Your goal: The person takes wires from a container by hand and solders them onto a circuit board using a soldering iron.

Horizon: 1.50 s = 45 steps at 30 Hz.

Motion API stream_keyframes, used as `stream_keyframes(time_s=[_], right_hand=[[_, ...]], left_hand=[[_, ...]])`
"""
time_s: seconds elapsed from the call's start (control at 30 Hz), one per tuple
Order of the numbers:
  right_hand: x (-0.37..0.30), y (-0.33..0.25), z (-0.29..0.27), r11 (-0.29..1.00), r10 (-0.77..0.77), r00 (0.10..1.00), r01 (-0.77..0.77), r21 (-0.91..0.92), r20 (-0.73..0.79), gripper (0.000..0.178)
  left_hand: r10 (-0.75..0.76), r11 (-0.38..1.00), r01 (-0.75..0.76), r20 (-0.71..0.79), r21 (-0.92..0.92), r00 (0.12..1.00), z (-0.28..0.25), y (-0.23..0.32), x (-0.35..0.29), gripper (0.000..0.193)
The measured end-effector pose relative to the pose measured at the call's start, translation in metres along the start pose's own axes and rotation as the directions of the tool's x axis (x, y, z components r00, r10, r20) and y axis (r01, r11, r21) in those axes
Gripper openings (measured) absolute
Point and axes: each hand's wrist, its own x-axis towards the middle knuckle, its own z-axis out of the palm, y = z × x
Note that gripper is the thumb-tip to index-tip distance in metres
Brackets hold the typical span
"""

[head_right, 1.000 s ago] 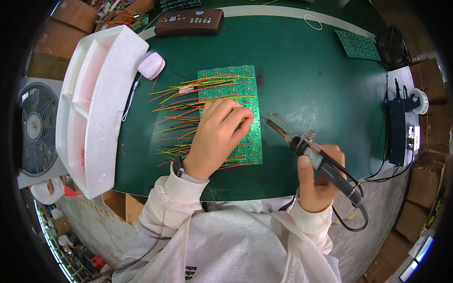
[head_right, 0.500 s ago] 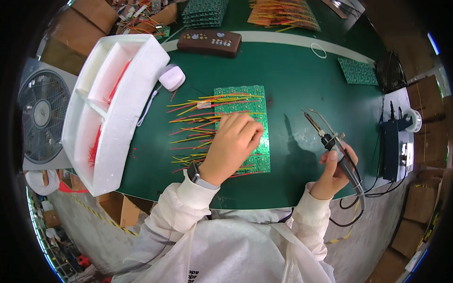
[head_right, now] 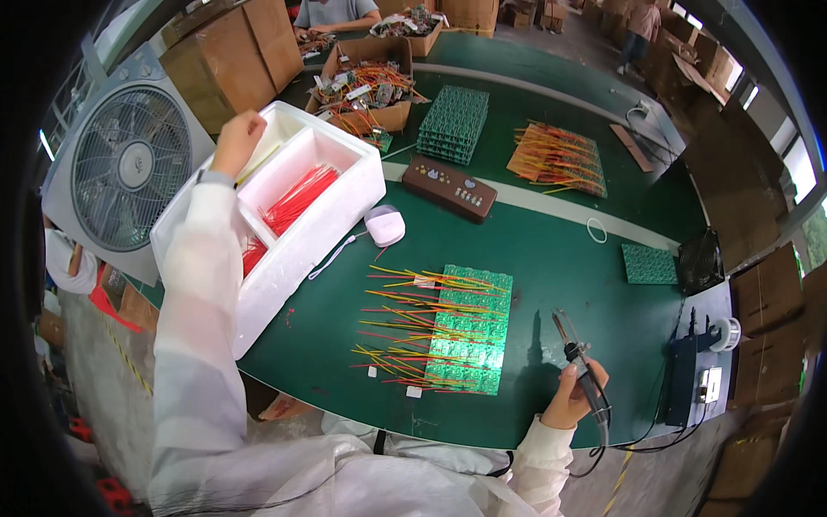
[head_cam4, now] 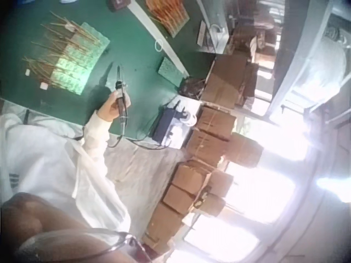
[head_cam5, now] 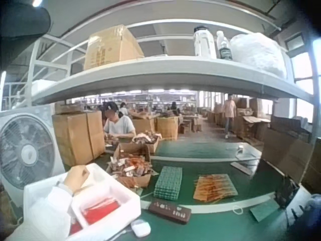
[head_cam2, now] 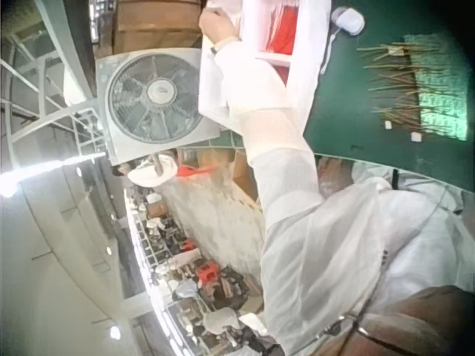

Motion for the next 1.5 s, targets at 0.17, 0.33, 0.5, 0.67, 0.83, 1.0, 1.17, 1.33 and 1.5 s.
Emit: stream_keyframes(time_s=[0.17, 0.33, 0.5, 0.67, 0.83, 1.0, 1.17, 1.33, 1.5], right_hand=[[0.000, 0.006, -0.003, 0.999, 0.037, 0.998, -0.038, -0.015, -0.054, 0.023], [0.003, 0.000, -0.001, 0.997, 0.071, 0.994, -0.073, -0.020, -0.085, 0.023], [0.000, 0.002, 0.001, 0.998, 0.053, 0.996, -0.055, -0.019, -0.067, 0.022], [0.000, -0.003, 0.001, 0.998, 0.059, 0.997, -0.058, 0.013, -0.052, 0.022], [-0.001, 0.001, -0.003, 0.998, 0.043, 0.998, -0.041, 0.037, -0.049, 0.021], [-0.002, -0.002, -0.003, 0.997, 0.058, 0.997, -0.055, 0.058, -0.058, 0.022], [-0.003, 0.000, -0.005, 0.993, 0.071, 0.997, -0.068, 0.096, -0.020, 0.024], [-0.004, -0.002, -0.004, 0.995, 0.091, 0.996, -0.091, 0.041, -0.016, 0.023], [-0.004, -0.003, -0.009, 0.993, 0.094, 0.996, -0.094, 0.071, 0.010, 0.022]], left_hand=[[-0.245, 0.929, 0.341, 0.454, -0.142, 0.857, 0.078, -0.062, 0.001, 0.022], [-0.187, 0.927, 0.318, 0.488, -0.201, 0.852, 0.062, -0.056, 0.000, 0.019], [-0.211, 0.913, 0.331, 0.419, -0.237, 0.883, 0.057, -0.057, 0.002, 0.014], [-0.160, 0.908, 0.255, 0.288, -0.333, 0.944, 0.060, -0.063, 0.004, 0.013], [-0.164, 0.895, 0.236, 0.212, -0.378, 0.963, 0.061, -0.060, 0.003, 0.010], [-0.195, 0.909, 0.260, 0.219, -0.326, 0.956, 0.062, -0.058, 0.003, 0.008], [-0.199, 0.927, 0.199, 0.033, -0.319, 0.979, 0.062, -0.067, 0.004, 0.019], [-0.192, 0.821, -0.066, -0.383, -0.567, 0.904, 0.019, -0.041, 0.013, 0.017], [-0.307, 0.938, 0.185, 0.453, 0.292, 0.837, -0.061, -0.102, -0.032, 0.018]])
